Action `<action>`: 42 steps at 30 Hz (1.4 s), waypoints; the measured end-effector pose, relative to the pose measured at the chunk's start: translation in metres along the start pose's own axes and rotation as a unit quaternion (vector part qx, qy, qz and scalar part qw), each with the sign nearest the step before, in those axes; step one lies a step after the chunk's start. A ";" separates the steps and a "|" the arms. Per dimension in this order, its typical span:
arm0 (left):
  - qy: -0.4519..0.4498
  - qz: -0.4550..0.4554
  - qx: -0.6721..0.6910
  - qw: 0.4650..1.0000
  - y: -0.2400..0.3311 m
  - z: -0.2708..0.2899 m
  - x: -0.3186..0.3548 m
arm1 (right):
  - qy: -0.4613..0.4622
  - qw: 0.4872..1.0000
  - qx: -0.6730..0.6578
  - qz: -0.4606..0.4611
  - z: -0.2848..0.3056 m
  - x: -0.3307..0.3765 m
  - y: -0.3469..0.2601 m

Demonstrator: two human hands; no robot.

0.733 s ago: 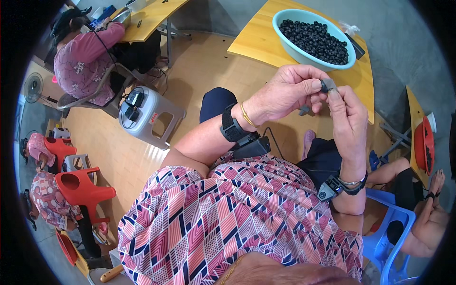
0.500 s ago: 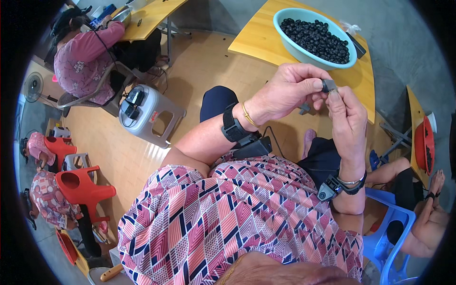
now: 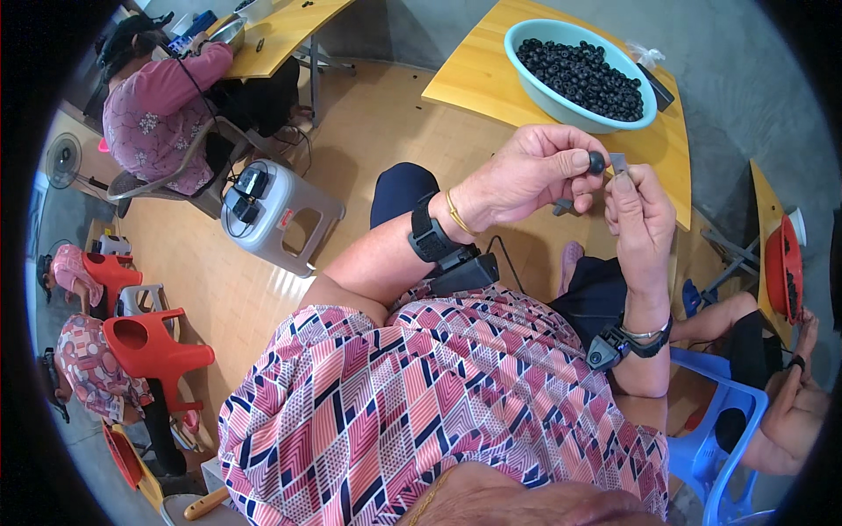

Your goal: Inspecting and cleaning small black plastic or rubber components using a hand tool in a manufacturing setting.

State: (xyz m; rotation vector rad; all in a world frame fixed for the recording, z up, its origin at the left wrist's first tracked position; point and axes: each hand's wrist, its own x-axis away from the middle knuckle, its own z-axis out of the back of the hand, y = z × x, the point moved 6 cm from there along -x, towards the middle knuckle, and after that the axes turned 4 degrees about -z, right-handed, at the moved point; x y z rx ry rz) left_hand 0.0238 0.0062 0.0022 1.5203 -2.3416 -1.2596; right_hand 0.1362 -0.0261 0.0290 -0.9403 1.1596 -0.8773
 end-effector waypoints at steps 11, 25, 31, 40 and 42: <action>-0.019 -0.018 -0.083 0.996 0.004 0.000 0.004 | 0.003 0.999 0.033 0.000 -0.007 -0.001 -0.014; -0.005 -0.033 -0.146 0.989 0.008 0.003 0.002 | 0.002 0.994 0.102 0.023 -0.014 0.002 -0.011; 0.017 -0.029 -0.075 0.997 0.008 0.007 0.001 | -0.015 0.996 0.078 0.035 -0.013 0.005 -0.012; 0.000 0.037 -0.011 0.999 0.000 0.002 0.002 | 0.027 0.980 0.145 0.132 0.000 -0.007 -0.026; -0.017 0.040 -0.009 0.999 -0.002 0.000 0.000 | 0.012 0.979 0.149 0.136 0.001 -0.008 -0.023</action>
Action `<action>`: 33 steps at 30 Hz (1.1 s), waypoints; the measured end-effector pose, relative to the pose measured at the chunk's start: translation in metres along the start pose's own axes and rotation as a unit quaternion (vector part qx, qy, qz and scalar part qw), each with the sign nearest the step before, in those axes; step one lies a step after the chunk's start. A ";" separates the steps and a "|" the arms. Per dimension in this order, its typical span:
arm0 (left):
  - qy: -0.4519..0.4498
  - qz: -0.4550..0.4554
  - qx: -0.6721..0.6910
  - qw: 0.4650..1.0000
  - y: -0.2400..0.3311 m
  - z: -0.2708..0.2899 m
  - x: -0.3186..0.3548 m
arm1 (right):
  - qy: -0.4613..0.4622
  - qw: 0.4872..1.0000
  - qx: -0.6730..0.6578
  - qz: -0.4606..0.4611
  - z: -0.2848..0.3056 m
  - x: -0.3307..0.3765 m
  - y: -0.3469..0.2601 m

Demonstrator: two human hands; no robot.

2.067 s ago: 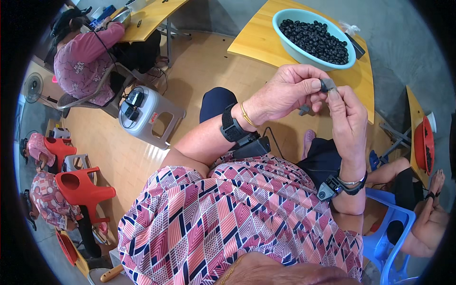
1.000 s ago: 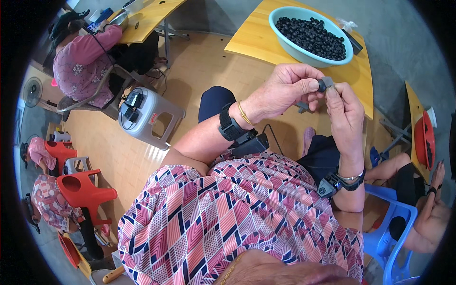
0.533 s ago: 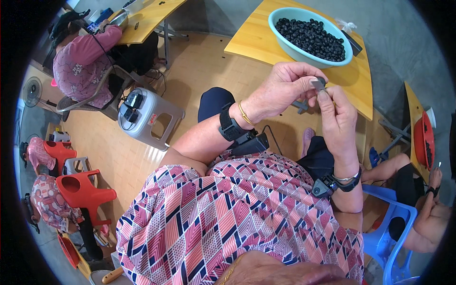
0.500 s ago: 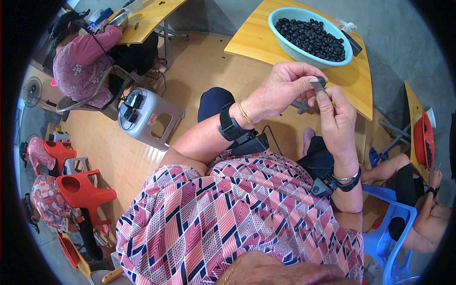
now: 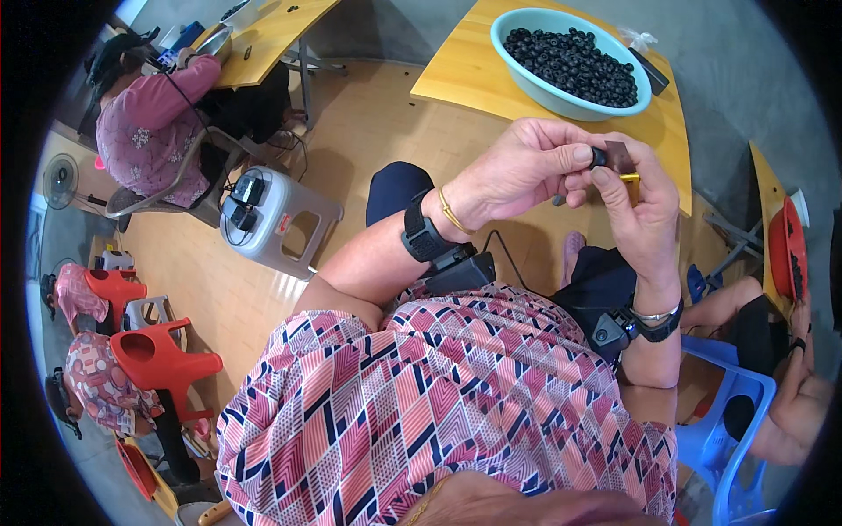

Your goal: Inspecting and cleaning small black plastic or rubber components using a hand tool in a manufacturing setting.

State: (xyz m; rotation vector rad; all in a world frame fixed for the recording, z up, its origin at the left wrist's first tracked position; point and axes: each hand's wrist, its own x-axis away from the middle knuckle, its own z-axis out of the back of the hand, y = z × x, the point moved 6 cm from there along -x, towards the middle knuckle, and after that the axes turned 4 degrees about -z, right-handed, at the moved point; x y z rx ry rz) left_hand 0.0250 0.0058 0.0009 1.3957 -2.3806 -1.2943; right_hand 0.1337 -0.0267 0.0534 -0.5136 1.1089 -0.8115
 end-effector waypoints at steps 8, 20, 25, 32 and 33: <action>0.028 0.023 -0.020 0.999 0.000 -0.002 -0.003 | -0.014 0.997 -0.069 -0.015 -0.003 -0.001 0.003; 0.077 -0.016 0.041 0.996 -0.005 -0.003 -0.007 | 0.118 0.990 0.005 0.076 -0.006 0.004 0.004; 0.094 -0.015 0.057 0.994 -0.003 0.003 -0.006 | 0.033 0.987 0.053 0.150 -0.012 0.004 -0.005; 0.021 0.003 0.085 0.996 -0.004 0.005 -0.007 | 0.086 0.996 0.026 -0.005 0.007 0.011 0.020; 0.006 0.011 0.092 0.996 -0.005 0.004 -0.006 | 0.087 0.996 0.026 -0.006 0.008 0.010 0.019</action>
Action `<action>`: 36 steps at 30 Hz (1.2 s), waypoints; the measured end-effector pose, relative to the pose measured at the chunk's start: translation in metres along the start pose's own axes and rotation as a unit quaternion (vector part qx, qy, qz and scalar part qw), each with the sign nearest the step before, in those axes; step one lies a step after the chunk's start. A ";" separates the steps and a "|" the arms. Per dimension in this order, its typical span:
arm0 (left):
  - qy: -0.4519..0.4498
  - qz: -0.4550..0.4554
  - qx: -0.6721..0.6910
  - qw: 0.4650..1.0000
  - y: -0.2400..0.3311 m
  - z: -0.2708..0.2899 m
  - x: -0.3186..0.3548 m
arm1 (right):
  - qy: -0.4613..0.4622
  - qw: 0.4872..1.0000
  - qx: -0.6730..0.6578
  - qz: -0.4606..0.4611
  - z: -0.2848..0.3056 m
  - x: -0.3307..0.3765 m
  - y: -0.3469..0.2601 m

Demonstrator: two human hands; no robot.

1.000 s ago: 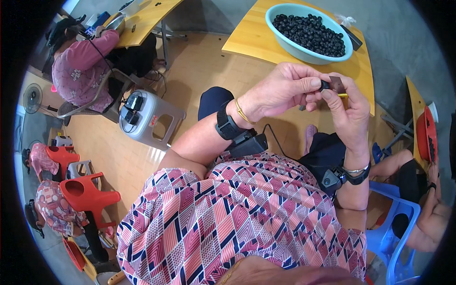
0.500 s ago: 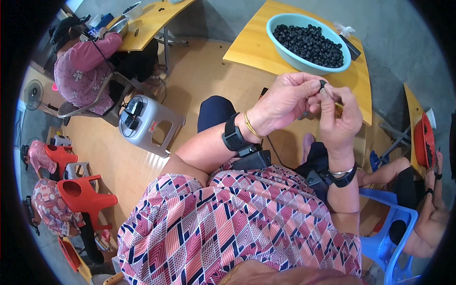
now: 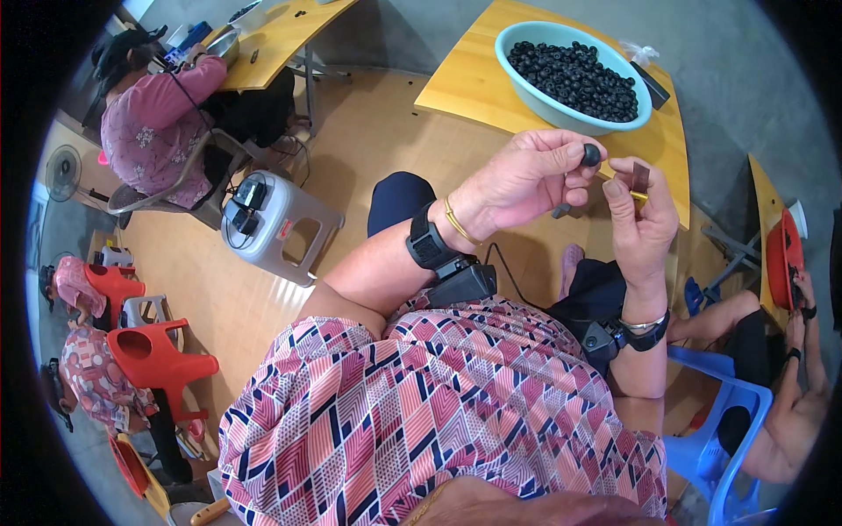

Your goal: Inspecting and cleaning small black plastic or rubber components using a hand tool in a manufacturing setting.

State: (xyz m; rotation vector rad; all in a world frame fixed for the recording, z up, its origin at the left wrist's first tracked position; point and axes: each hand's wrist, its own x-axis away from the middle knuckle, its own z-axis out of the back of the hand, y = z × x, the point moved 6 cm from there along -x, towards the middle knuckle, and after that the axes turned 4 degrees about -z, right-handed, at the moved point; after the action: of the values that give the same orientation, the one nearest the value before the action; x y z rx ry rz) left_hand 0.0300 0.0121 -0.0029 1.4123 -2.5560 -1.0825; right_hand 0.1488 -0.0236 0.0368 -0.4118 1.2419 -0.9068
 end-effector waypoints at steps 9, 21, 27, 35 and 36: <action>-0.014 0.013 -0.032 0.999 -0.001 -0.010 0.002 | -0.065 0.997 -0.043 0.029 -0.006 -0.010 -0.014; 0.006 -0.023 -0.112 0.993 0.013 -0.013 0.000 | -0.079 0.984 -0.154 -0.041 -0.012 -0.013 -0.014; -0.002 0.001 -0.118 0.993 0.012 -0.009 -0.001 | -0.055 0.992 -0.112 0.011 -0.010 -0.015 -0.012; 0.014 -0.022 -0.069 0.997 0.008 -0.006 -0.004 | -0.004 0.998 -0.066 0.025 -0.010 -0.016 -0.015; 0.009 -0.030 -0.071 0.997 0.008 -0.006 -0.005 | -0.005 0.998 -0.065 0.025 -0.011 -0.016 -0.014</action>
State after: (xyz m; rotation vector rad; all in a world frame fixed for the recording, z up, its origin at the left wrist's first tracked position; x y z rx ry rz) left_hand 0.0291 0.0149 0.0073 1.4657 -2.3850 -1.2268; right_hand 0.1325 -0.0174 0.0537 -0.4862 1.3016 -0.7831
